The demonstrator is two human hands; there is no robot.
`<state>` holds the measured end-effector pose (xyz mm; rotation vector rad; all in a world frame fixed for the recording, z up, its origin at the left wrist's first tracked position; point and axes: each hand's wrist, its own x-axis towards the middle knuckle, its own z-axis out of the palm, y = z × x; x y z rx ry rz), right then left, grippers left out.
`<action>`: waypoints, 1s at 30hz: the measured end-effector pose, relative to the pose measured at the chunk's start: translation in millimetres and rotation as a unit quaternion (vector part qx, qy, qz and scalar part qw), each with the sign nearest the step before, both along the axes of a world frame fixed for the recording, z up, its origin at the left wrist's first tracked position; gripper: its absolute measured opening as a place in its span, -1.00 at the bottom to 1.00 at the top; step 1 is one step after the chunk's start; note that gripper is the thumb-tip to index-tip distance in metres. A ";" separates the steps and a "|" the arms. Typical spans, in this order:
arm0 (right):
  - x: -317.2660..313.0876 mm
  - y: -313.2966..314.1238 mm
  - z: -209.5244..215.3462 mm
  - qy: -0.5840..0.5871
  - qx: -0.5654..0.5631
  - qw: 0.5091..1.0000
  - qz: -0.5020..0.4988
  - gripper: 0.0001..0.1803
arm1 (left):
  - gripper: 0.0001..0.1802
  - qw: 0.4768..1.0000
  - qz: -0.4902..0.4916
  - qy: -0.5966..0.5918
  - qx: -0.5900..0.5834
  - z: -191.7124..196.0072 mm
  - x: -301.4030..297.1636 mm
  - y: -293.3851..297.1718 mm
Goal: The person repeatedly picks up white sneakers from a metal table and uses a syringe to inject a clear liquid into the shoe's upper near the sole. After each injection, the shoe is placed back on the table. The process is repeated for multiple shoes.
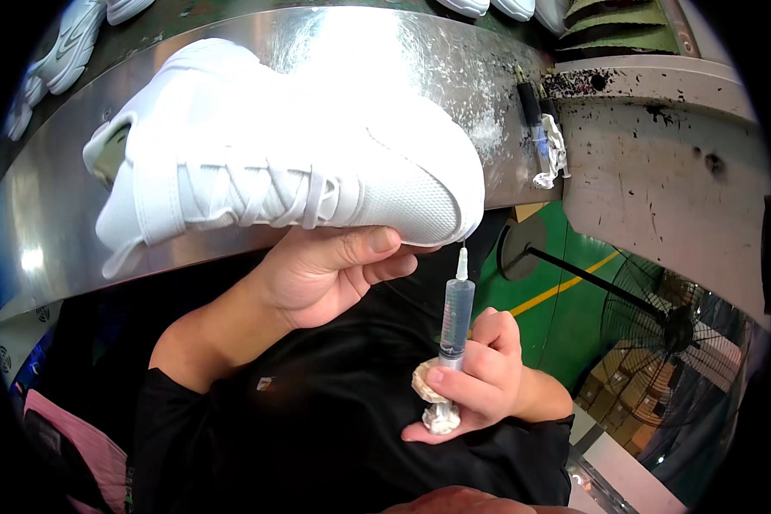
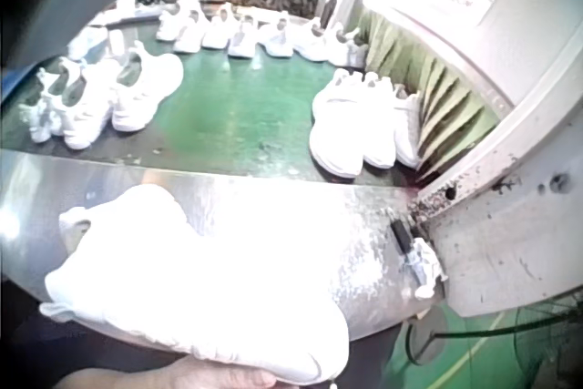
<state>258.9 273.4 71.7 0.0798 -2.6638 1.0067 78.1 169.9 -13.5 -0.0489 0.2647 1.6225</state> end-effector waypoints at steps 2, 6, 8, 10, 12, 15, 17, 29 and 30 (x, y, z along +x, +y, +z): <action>-2.8 -1.9 -3.8 0.008 0.024 1.000 -0.004 -0.45 | -0.68 1.000 0.000 -0.013 -0.010 3.9 -0.2 0.2; -0.2 -4.1 -12.0 0.020 0.065 0.998 -0.016 -0.47 | -0.57 1.000 0.020 0.012 0.009 -1.4 3.5 0.7; 0.7 -3.0 -14.5 0.022 0.075 0.997 -0.020 -0.46 | -0.57 1.000 0.026 0.012 0.000 1.2 4.6 3.7; -0.5 -1.7 -14.5 0.023 0.081 0.996 -0.017 -0.46 | -0.57 0.999 0.030 0.005 -0.010 3.0 4.6 5.6; -3.2 0.2 -15.5 0.033 0.078 0.996 -0.014 -0.46 | -0.60 0.999 0.031 -0.006 -0.024 4.3 3.3 6.2; 3.8 2.4 -14.0 0.082 0.069 0.994 -0.022 -0.40 | -0.61 0.999 0.014 -0.024 -0.038 0.7 1.7 7.6; 3.8 12.9 -15.7 0.072 0.093 0.992 -0.034 -0.22 | -0.61 0.999 0.018 -0.045 -0.016 -9.4 -1.1 -10.3; -70.8 88.0 -95.9 0.079 0.060 0.987 -0.127 -0.10 | -0.27 0.893 0.181 0.311 -0.270 23.1 -86.1 -124.7; -71.0 90.3 -97.3 0.076 0.056 0.986 -0.134 -0.10 | -0.29 0.887 0.177 0.339 -0.261 19.1 -106.9 -101.6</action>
